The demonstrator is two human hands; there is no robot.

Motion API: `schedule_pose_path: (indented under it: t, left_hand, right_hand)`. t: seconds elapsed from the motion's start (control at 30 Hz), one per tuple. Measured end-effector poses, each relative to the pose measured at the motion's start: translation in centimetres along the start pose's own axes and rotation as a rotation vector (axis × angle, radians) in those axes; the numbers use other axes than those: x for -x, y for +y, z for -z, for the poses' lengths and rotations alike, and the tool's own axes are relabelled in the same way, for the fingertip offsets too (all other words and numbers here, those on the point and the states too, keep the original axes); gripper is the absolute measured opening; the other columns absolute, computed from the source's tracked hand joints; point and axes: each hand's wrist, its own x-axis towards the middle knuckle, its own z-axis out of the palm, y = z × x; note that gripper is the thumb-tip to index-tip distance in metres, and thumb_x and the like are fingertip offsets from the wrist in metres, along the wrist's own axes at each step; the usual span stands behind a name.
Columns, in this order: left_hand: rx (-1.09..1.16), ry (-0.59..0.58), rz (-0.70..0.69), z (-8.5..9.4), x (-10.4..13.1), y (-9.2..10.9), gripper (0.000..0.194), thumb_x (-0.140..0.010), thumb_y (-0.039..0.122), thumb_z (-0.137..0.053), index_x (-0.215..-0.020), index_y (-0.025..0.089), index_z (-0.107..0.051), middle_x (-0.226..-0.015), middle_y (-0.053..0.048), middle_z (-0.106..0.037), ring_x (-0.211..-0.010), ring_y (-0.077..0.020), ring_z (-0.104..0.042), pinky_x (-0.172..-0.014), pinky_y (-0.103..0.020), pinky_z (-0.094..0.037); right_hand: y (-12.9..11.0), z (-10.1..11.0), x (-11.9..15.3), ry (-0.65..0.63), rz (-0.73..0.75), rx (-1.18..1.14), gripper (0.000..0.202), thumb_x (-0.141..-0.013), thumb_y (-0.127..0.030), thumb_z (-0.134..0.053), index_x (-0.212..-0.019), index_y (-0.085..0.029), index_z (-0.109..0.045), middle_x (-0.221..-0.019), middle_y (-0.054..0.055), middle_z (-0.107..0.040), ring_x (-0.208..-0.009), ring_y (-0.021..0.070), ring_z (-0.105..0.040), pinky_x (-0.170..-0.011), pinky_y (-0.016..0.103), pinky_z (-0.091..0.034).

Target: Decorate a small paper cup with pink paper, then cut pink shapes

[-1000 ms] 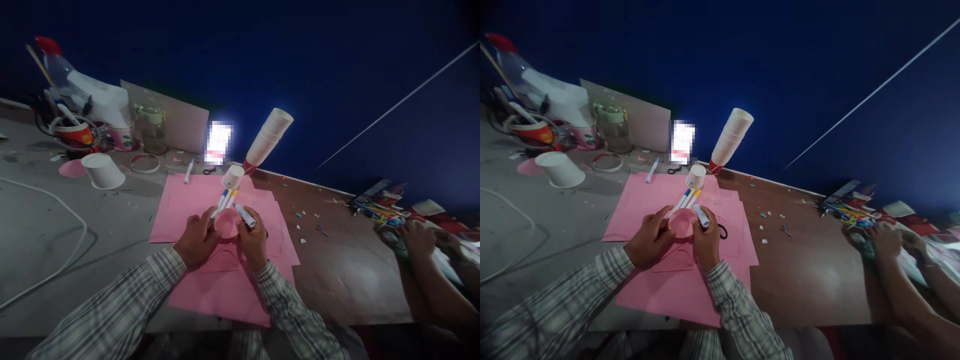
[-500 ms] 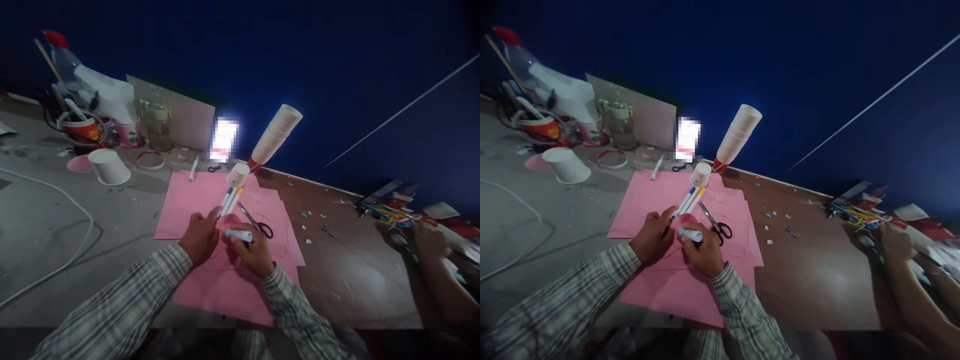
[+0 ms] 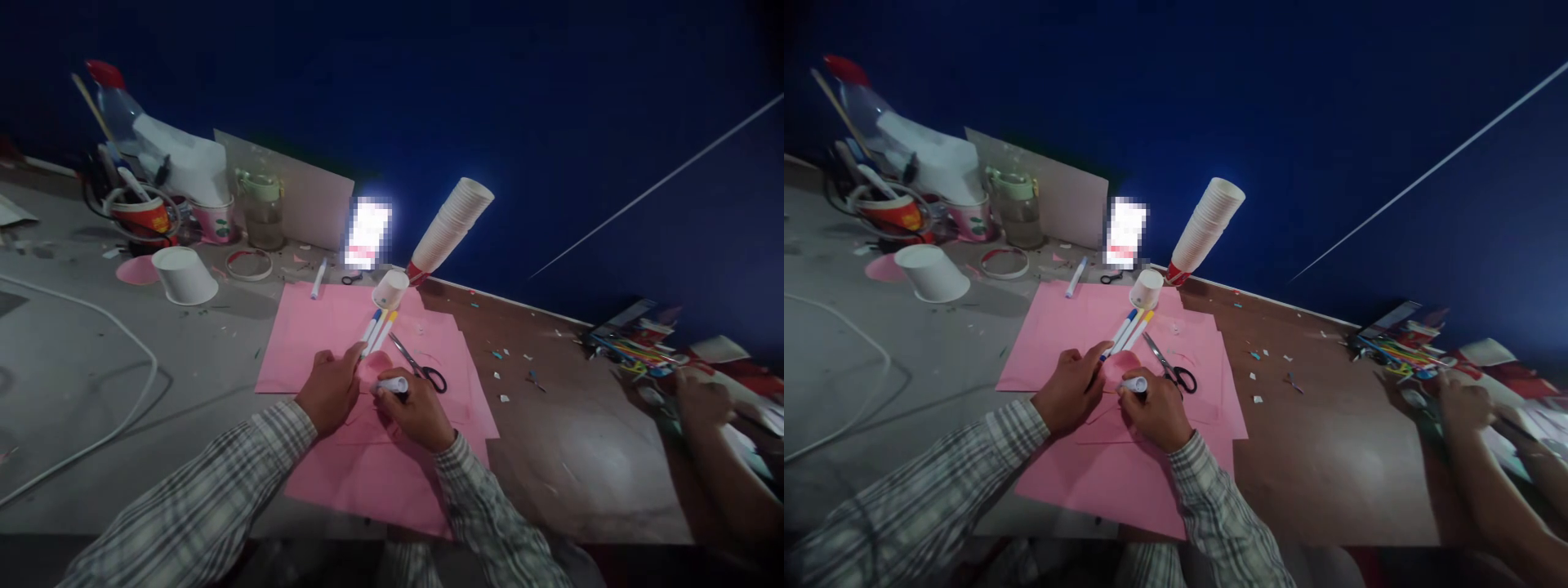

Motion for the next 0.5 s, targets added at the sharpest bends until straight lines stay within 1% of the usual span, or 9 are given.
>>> schedule_pose_path:
  t: [0.1, 0.17, 0.3, 0.37, 0.43, 0.5]
  left_hand:
    - [-0.009, 0.006, 0.008, -0.1, 0.0, -0.1, 0.048, -0.089, 0.013, -0.038, -0.137, 0.01, -0.039, -0.072, 0.0, -0.064, -0.063, -0.0194, -0.056, -0.089, -0.041, -0.034]
    - [-0.022, 0.015, 0.009, -0.2, 0.1, -0.1, 0.047, -0.089, 0.013, -0.038, -0.136, 0.011, -0.039, -0.07, 0.001, -0.063, -0.062, -0.0191, -0.056, -0.089, -0.041, -0.034]
    - [-0.019, 0.028, -0.017, -0.4, 0.2, -0.3, 0.05, -0.089, 0.012, -0.037, -0.139, 0.011, -0.036, -0.064, 0.004, -0.06, -0.058, -0.0178, -0.055, -0.089, -0.041, -0.035]
    - [-0.001, 0.029, -0.021, -0.5, 0.3, -0.4, 0.052, -0.088, 0.012, -0.038, -0.14, 0.012, -0.035, -0.064, 0.005, -0.06, -0.057, -0.0172, -0.055, -0.089, -0.041, -0.035]
    - [0.002, 0.033, -0.02, -0.5, 0.3, -0.3, 0.051, -0.088, 0.012, -0.039, -0.139, 0.012, -0.037, -0.065, 0.004, -0.062, -0.057, -0.0173, -0.056, -0.09, -0.042, -0.035]
    - [-0.014, 0.031, -0.019, -0.4, 0.2, -0.2, 0.049, -0.089, 0.013, -0.038, -0.138, 0.01, -0.039, -0.067, 0.002, -0.064, -0.059, -0.0183, -0.057, -0.091, -0.043, -0.035]
  right_hand:
    - [0.4, 0.8, -0.2, 0.0, -0.03, -0.033, 0.015, -0.083, -0.028, -0.059, -0.09, -0.019, -0.068, -0.078, 0.006, -0.075, -0.07, 0.0208, -0.07, -0.067, 0.031, -0.053]
    - [0.7, 1.5, -0.3, 0.044, -0.044, -0.106, 0.015, -0.081, -0.03, -0.061, -0.088, -0.019, -0.069, -0.079, 0.006, -0.075, -0.071, 0.0202, -0.069, -0.068, 0.031, -0.053]
    - [0.9, 2.4, -0.5, 0.171, -0.101, -0.373, 0.021, -0.083, -0.035, -0.061, -0.093, -0.018, -0.068, -0.073, 0.003, -0.072, -0.06, 0.0158, -0.064, -0.057, 0.027, -0.051]
    - [0.6, 2.2, -0.6, 0.187, -0.101, -0.428, 0.022, -0.084, -0.036, -0.06, -0.094, -0.018, -0.068, -0.072, 0.003, -0.071, -0.058, 0.0154, -0.063, -0.056, 0.027, -0.051]
    - [0.1, 1.5, -0.7, 0.166, -0.054, -0.396, 0.02, -0.083, -0.034, -0.062, -0.092, -0.018, -0.069, -0.08, 0.005, -0.074, -0.068, 0.0177, -0.067, -0.063, 0.029, -0.054]
    - [-0.4, 0.7, -0.8, 0.115, -0.022, -0.319, 0.019, -0.081, -0.033, -0.062, -0.09, -0.019, -0.07, -0.085, 0.007, -0.075, -0.075, 0.0201, -0.07, -0.068, 0.03, -0.055]
